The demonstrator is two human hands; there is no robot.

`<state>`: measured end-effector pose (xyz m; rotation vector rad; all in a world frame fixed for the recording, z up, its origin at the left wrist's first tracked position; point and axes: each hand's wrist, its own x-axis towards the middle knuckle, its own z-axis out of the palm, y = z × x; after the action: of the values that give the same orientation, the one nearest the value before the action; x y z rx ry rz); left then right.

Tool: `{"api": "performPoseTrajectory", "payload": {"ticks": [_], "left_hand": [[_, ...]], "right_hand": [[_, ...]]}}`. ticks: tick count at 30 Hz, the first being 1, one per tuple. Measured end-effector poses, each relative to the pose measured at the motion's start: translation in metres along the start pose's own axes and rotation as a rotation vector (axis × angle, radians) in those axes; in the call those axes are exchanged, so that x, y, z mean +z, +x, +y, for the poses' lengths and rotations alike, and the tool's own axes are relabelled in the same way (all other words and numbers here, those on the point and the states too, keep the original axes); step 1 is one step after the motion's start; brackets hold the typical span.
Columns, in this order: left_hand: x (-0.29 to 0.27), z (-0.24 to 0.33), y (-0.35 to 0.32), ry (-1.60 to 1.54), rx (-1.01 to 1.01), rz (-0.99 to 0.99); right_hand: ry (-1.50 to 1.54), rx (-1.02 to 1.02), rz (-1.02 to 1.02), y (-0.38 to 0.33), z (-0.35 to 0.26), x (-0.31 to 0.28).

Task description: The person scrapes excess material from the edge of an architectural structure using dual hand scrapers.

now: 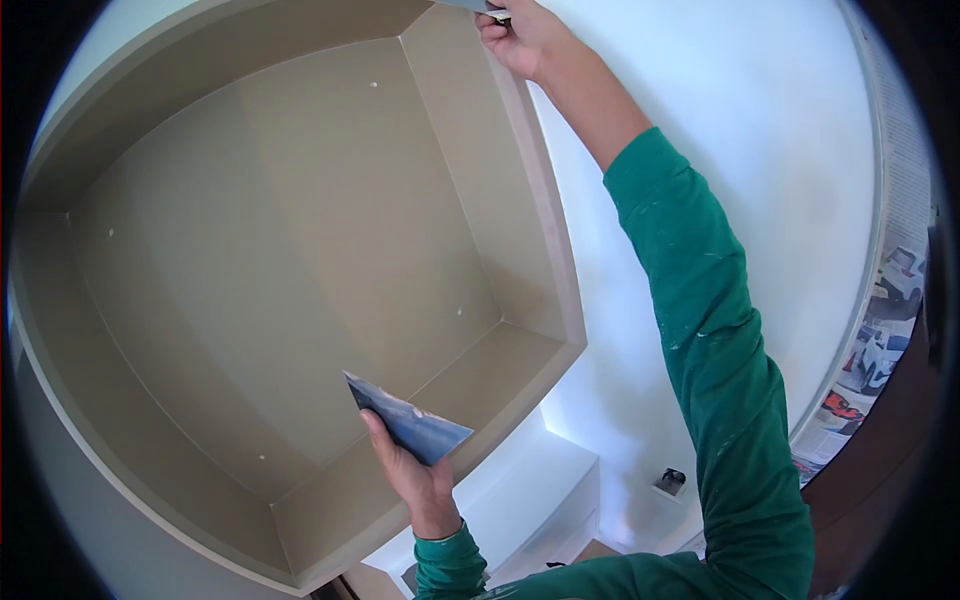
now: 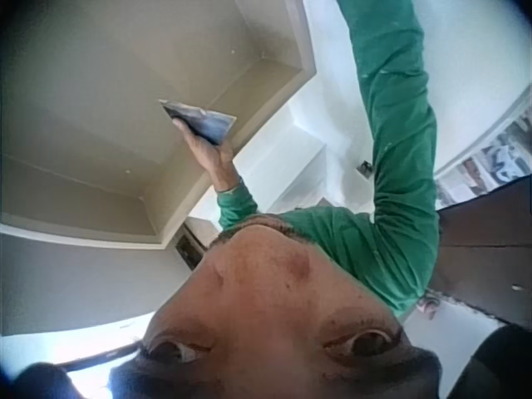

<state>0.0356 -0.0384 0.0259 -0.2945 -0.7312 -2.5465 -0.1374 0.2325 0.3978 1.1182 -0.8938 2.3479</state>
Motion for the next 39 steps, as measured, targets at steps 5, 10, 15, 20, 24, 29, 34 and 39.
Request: {"api": "performPoseTrajectory", "payload": {"ticks": [5, 10, 15, 20, 24, 29, 34, 39], "left_hand": [[0.003, 0.009, -0.002, -0.063, -0.081, 0.017], [-0.001, 0.016, 0.001, -0.167, -0.343, -0.163], [-0.007, 0.014, 0.001, -0.430, -0.567, -0.367], [0.015, 0.017, -0.006, -0.353, -0.542, -0.339], [0.019, 0.017, -0.013, -0.288, -0.452, -0.242], [-0.019, 0.011, 0.003, -0.515, -0.494, -0.307], [-0.015, 0.017, 0.006, -0.405, -0.321, -0.178], [-0.011, 0.009, 0.008, -0.348, -0.248, -0.127]], "right_hand": [[-0.083, -0.147, 0.006, -0.044, 0.000, 0.009], [-1.224, -0.776, -0.366, -0.240, 0.026, 0.030], [-1.426, -0.987, -1.099, -0.331, 0.043, 0.038], [-1.525, -0.934, -1.322, -0.330, 0.024, 0.031], [-1.671, -0.911, -1.467, -0.313, 0.006, 0.038], [-1.944, -0.938, -1.647, -0.279, -0.019, 0.056], [-2.078, -0.664, -1.066, -0.200, -0.059, 0.071], [-2.488, -0.681, -0.391, -0.097, -0.131, 0.118]]}}
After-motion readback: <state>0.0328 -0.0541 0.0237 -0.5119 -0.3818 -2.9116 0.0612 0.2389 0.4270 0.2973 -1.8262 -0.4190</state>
